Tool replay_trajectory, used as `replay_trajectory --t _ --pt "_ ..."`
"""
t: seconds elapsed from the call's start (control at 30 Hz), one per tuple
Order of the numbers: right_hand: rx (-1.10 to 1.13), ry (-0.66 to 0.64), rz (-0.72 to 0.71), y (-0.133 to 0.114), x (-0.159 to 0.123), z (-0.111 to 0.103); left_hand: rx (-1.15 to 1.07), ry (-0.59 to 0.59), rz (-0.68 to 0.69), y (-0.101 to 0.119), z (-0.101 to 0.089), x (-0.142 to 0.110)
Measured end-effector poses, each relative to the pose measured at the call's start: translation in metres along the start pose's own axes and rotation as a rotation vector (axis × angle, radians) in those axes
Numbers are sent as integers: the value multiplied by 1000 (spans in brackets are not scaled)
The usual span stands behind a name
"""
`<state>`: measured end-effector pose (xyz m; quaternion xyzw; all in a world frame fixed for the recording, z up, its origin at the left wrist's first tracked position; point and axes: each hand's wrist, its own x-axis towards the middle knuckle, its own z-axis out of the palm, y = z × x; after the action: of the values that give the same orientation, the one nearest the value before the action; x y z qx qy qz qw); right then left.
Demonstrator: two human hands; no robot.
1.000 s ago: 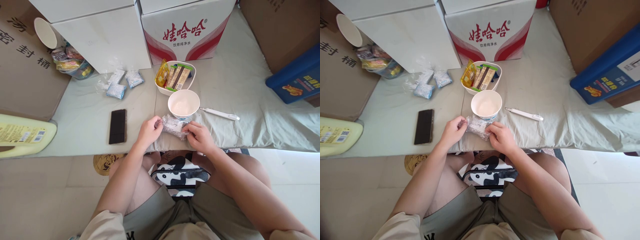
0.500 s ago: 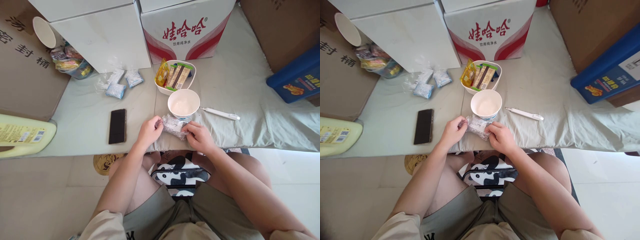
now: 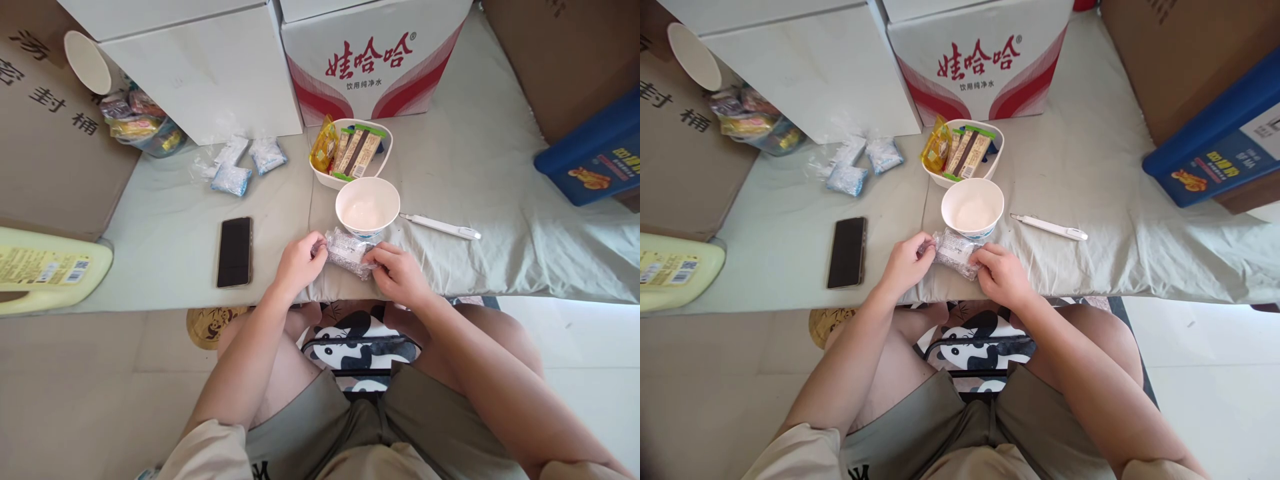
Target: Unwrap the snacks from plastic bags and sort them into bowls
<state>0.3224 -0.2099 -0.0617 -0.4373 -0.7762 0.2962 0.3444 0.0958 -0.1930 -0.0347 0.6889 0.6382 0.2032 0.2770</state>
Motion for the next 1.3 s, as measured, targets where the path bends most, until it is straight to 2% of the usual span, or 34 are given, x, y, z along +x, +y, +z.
replay_trajectory --t 1.3 --pt "-27 -18 2 0 1 -1 29 -8 5 2 0 -1"
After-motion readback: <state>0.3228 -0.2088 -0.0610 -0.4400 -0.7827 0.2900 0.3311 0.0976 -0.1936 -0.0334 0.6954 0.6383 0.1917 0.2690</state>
